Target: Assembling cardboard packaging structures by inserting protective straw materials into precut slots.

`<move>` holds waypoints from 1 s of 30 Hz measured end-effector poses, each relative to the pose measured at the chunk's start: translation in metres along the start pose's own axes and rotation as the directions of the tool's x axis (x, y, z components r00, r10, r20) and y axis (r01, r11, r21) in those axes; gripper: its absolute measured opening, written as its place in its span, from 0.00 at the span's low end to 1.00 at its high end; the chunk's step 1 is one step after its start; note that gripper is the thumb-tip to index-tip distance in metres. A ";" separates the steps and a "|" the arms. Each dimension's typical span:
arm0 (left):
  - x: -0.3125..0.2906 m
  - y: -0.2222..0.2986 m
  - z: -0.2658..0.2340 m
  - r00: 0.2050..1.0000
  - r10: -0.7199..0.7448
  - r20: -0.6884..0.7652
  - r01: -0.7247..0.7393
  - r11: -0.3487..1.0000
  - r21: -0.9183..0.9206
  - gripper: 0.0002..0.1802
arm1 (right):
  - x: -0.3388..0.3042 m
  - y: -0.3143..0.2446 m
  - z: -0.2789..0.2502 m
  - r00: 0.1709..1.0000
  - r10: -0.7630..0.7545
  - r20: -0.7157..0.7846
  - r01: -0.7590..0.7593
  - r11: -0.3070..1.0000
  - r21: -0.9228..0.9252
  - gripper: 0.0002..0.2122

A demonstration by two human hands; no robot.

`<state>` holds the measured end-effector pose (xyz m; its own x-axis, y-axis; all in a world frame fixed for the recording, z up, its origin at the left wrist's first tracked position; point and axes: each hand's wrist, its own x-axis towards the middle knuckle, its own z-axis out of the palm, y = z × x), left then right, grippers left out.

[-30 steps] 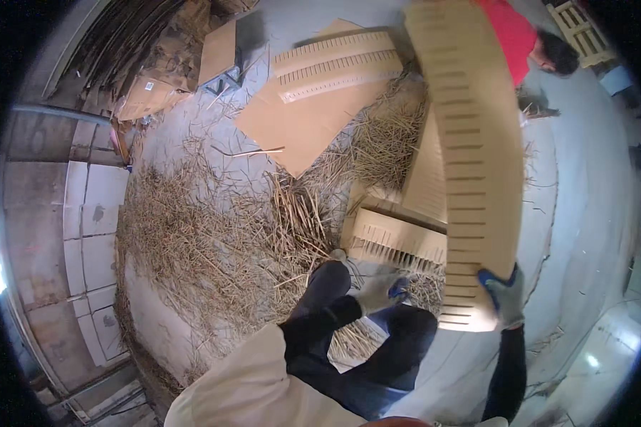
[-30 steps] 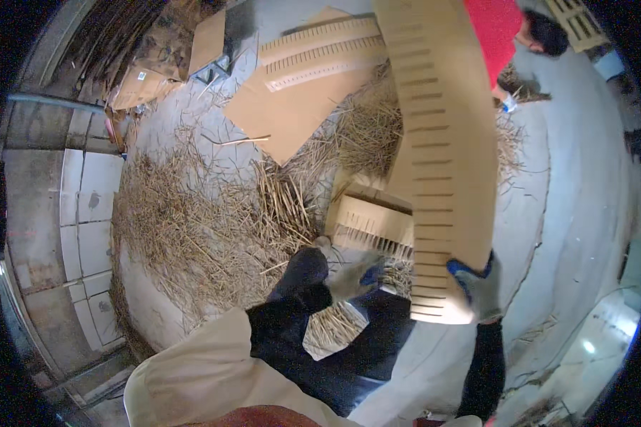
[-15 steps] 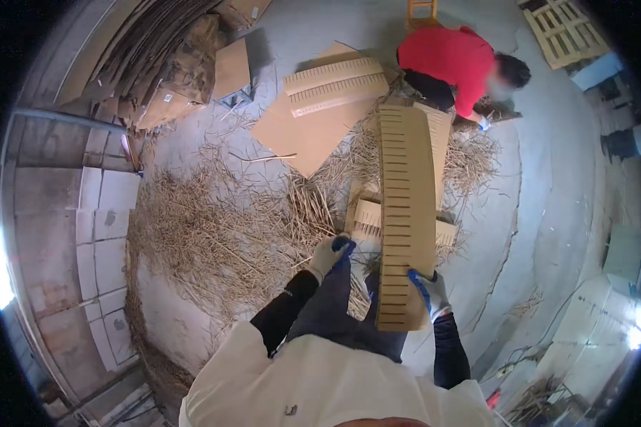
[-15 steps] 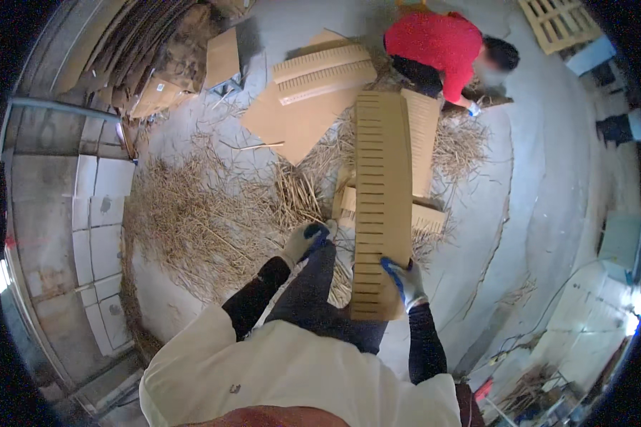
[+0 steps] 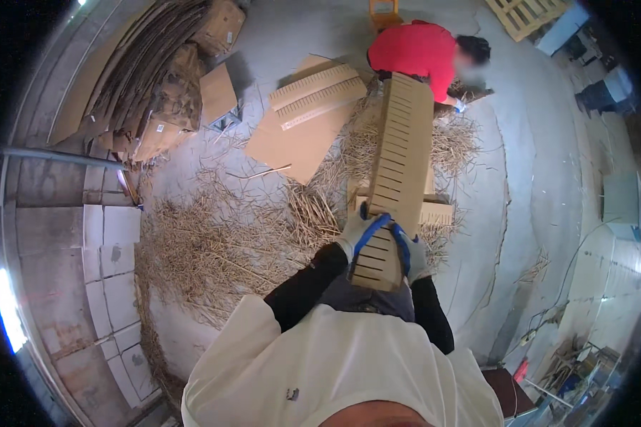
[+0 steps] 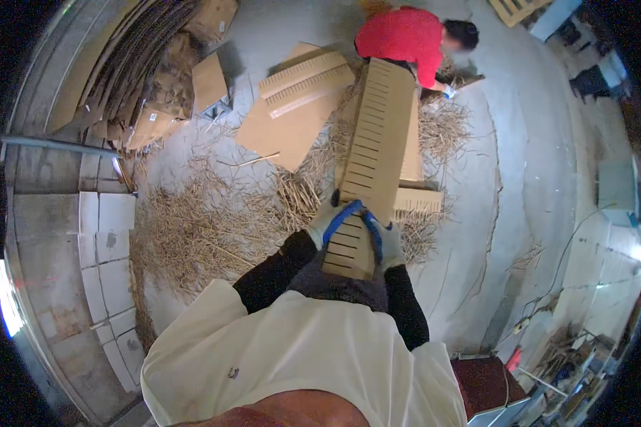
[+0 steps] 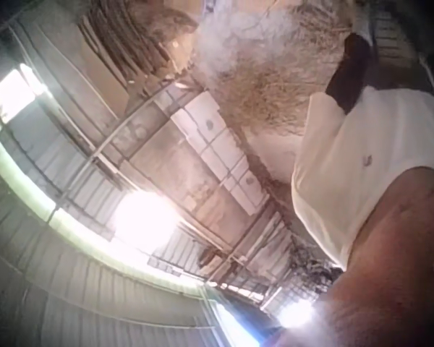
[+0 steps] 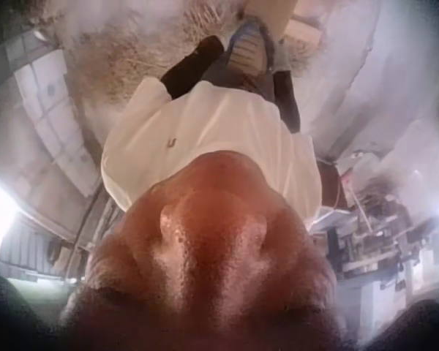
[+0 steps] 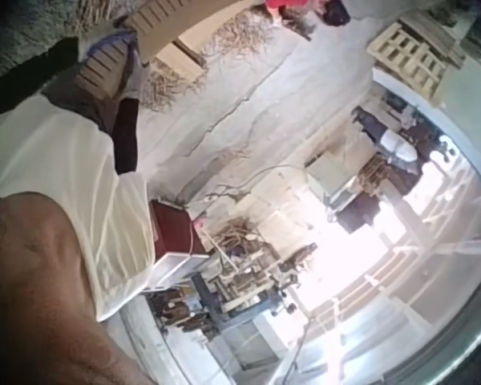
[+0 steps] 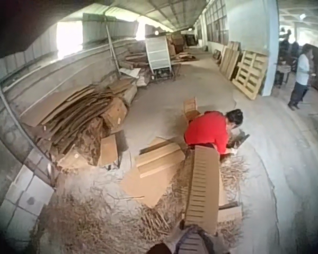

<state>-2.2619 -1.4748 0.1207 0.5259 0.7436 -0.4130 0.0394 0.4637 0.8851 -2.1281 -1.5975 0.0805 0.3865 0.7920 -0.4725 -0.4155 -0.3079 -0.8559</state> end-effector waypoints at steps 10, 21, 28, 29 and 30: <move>-0.042 -0.034 0.015 0.994 0.098 -0.048 -0.100 0.993 -0.055 0.26 | -0.050 -0.023 -0.004 0.986 0.086 0.143 -0.098 0.992 0.082 0.16; -0.105 0.036 -0.013 0.912 0.402 -0.088 -0.375 0.900 0.222 0.34 | -0.053 -0.019 0.037 0.942 -0.117 0.314 0.103 0.993 0.062 0.18; -0.150 0.142 -0.072 0.884 0.467 0.008 -0.450 0.848 0.281 0.37 | 0.053 -0.070 0.055 0.750 -0.222 0.623 -0.288 0.738 0.610 0.31; -0.158 0.155 -0.086 0.885 0.465 0.016 -0.435 0.815 0.384 0.38 | 0.066 -0.086 0.068 0.805 -0.218 0.552 -0.242 0.729 0.640 0.34; -0.162 0.163 -0.104 0.884 0.467 0.021 -0.418 0.769 0.483 0.39 | 0.078 -0.107 0.086 0.850 -0.215 0.481 -0.194 0.721 0.665 0.38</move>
<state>-2.4292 -1.4691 0.3099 0.5014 0.8636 0.0530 0.2209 -0.1869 0.9572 -2.1240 -1.4578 0.1528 0.0218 0.9929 -0.1168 -0.9224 -0.0250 -0.3855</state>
